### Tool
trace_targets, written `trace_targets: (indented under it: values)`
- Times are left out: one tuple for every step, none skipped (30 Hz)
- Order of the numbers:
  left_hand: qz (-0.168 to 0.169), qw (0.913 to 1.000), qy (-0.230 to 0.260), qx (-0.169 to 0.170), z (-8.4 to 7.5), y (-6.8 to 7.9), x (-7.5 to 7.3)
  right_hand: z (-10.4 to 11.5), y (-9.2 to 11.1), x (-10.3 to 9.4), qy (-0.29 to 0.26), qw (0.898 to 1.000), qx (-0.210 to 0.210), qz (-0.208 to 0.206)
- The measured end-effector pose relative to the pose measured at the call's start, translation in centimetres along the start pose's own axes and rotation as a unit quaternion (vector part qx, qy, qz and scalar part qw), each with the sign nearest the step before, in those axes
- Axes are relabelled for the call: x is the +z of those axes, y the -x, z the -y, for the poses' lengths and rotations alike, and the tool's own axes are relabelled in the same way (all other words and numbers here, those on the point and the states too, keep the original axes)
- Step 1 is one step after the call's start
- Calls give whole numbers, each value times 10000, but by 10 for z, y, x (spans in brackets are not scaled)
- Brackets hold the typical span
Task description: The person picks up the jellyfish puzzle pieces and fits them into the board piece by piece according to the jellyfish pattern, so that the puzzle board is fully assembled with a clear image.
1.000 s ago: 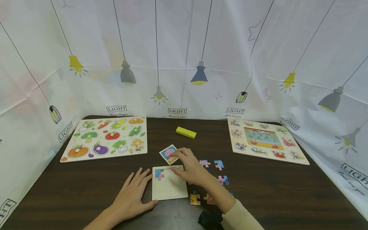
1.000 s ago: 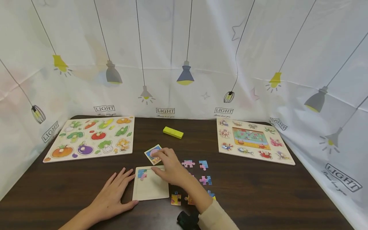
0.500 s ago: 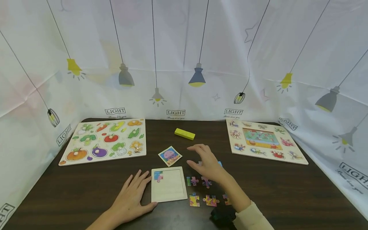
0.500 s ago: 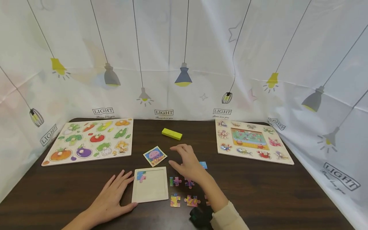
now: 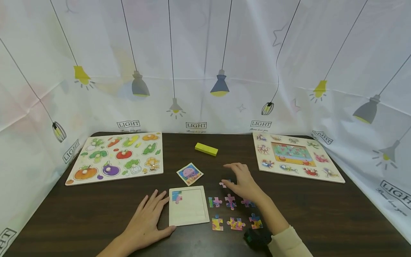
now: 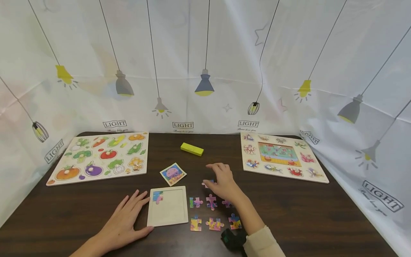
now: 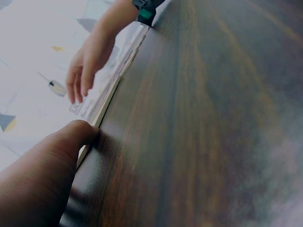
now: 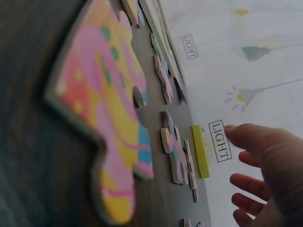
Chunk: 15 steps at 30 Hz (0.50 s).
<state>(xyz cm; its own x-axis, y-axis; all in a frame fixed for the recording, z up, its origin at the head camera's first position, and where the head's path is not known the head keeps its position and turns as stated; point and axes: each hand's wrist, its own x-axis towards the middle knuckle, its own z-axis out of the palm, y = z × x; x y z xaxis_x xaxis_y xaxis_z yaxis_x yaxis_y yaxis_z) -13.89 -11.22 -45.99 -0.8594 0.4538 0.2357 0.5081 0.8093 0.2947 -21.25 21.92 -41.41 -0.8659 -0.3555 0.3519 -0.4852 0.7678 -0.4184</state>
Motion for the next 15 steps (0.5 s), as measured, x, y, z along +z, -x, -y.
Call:
trace_targets:
  values:
    - [1, 10000, -11, 7, 0, 0, 0, -2, 1, 1, 23, 10000, 22, 32]
    - [-15, 10000, -24, 27, 0, 0, 0, -3, 1, 2, 35, 10000, 44, 64]
    - [-26, 10000, -33, 47, 0, 0, 0, -4, 2, 3, 61, 9999, 79, 93]
    - [-30, 10000, -32, 58, 0, 0, 0, -5, 3, 4, 94, 9998, 113, 121]
    - [-43, 10000, -40, 72, 0, 0, 0, -6, 3, 5, 126, 9997, 137, 151]
    - [-52, 9999, -53, 80, 0, 0, 0, -7, 4, 5, 165, 9996, 158, 187]
    - [-50, 9999, -53, 79, 0, 0, 0, -8, 4, 6, 217, 9993, 191, 237]
    - [-53, 9999, -47, 79, 0, 0, 0, -8, 5, 7, 247, 9990, 233, 300]
    - [-51, 9999, -49, 75, -1, 0, 0, -9, 5, 7, 297, 9985, 274, 373]
    - [-62, 9999, -49, 73, -1, 0, -1, -9, 5, 8, 347, 9979, 312, 452]
    - [-81, 9999, -49, 79, -1, 0, -1, -10, 6, 8, 385, 9972, 363, 523]
    - [-84, 9999, -39, 80, -1, 0, -1, -10, 6, 9, 418, 9965, 421, 590]
    - [-87, 9999, -27, 80, -1, 0, -1, -11, 6, 9, 427, 9959, 473, 646]
    - [-94, 9999, -15, 80, -1, 0, -1, -11, 6, 10, 428, 9955, 504, 680]
    - [-93, 9999, -11, 79, -1, 0, -1, -11, 7, 10, 445, 9952, 523, 692]
